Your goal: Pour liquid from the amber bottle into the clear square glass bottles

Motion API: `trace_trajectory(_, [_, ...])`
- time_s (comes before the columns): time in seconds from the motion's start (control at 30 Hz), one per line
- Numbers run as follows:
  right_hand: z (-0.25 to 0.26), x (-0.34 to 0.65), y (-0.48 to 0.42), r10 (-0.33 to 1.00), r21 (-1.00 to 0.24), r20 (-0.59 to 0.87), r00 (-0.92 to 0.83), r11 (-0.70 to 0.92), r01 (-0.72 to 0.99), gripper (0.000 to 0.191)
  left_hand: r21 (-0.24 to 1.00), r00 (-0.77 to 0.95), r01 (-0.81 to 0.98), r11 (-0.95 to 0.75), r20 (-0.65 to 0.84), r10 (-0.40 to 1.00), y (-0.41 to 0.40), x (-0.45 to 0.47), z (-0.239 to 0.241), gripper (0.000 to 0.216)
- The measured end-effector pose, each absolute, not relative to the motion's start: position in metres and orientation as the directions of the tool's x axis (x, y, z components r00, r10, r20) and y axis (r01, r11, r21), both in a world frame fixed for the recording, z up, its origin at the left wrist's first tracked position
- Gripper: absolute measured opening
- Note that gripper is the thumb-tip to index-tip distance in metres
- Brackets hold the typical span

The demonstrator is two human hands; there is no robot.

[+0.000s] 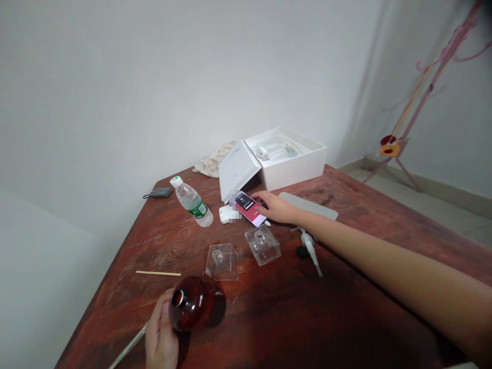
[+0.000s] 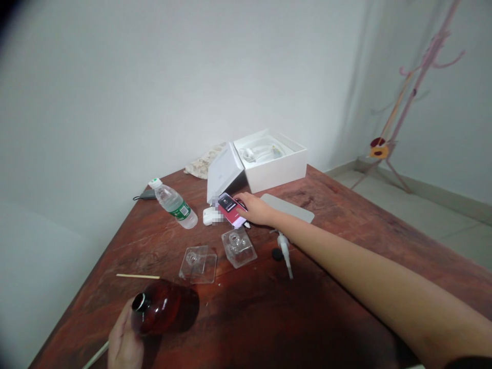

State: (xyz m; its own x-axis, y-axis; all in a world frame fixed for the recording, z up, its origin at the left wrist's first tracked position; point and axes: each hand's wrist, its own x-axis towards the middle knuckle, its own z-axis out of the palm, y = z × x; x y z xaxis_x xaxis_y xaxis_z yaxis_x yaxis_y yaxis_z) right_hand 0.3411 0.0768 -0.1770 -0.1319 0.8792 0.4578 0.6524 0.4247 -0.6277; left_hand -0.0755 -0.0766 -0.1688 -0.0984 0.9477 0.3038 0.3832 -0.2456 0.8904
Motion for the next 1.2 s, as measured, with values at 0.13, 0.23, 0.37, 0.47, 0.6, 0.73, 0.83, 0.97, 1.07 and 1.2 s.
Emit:
trace_trajectory(0.13, [-0.177, 0.340, 0.076, 0.880, -0.625, 0.458, -0.128, 0.421, 0.657, 0.032, 0.884, -0.190, 0.397, -0.249, 0.344, 0.919, -0.080, -0.066, -0.171, 0.063])
trace_trajectory(0.23, [-0.177, 0.340, 0.076, 0.880, -0.623, 0.457, -0.127, 0.419, 0.661, 0.033, 0.894, -0.222, 0.383, -0.233, 0.334, 0.916, -0.082, -0.060, -0.172, 0.061])
trace_trajectory(0.37, [-0.176, 0.340, 0.076, 0.887, -0.618, 0.444, -0.129, 0.408, 0.673, 0.034, 0.898, -0.206, 0.371, -0.236, 0.327, 0.922, -0.082, -0.059, -0.172, 0.061])
trace_trajectory(0.47, [-0.175, 0.341, 0.076, 0.893, -0.609, 0.429, -0.140, 0.400, 0.685, 0.035, 0.893, -0.212, 0.383, -0.238, 0.336, 0.918, -0.082, -0.061, -0.173, 0.062])
trace_trajectory(0.6, [-0.173, 0.340, 0.075, 0.901, -0.598, 0.405, -0.155, 0.390, 0.701, 0.035, 0.892, -0.196, 0.390, -0.229, 0.324, 0.926, -0.079, -0.068, -0.174, 0.069])
trace_trajectory(0.73, [-0.170, 0.340, 0.073, 0.912, -0.589, 0.375, -0.169, 0.375, 0.716, 0.035, 0.894, -0.131, 0.402, -0.199, 0.271, 0.953, -0.075, -0.080, -0.176, 0.074])
trace_trajectory(0.83, [-0.168, 0.341, 0.072, 0.918, -0.581, 0.358, -0.174, 0.364, 0.728, 0.037, 0.901, -0.121, 0.383, -0.206, 0.270, 0.955, -0.073, -0.086, -0.178, 0.072])
trace_trajectory(0.97, [-0.168, 0.341, 0.072, 0.920, -0.572, 0.349, -0.180, 0.361, 0.737, 0.038, 0.899, -0.119, 0.381, -0.217, 0.281, 0.952, -0.074, -0.088, -0.179, 0.070])
trace_trajectory(1.07, [-0.168, 0.341, 0.073, 0.919, -0.568, 0.351, -0.181, 0.363, 0.738, 0.039, 0.892, -0.112, 0.394, -0.223, 0.287, 0.951, -0.074, -0.086, -0.179, 0.069])
trace_trajectory(1.2, [-0.170, 0.341, 0.074, 0.917, -0.566, 0.355, -0.181, 0.364, 0.740, 0.039, 0.894, -0.154, 0.384, -0.232, 0.310, 0.938, -0.075, -0.079, -0.175, 0.069])
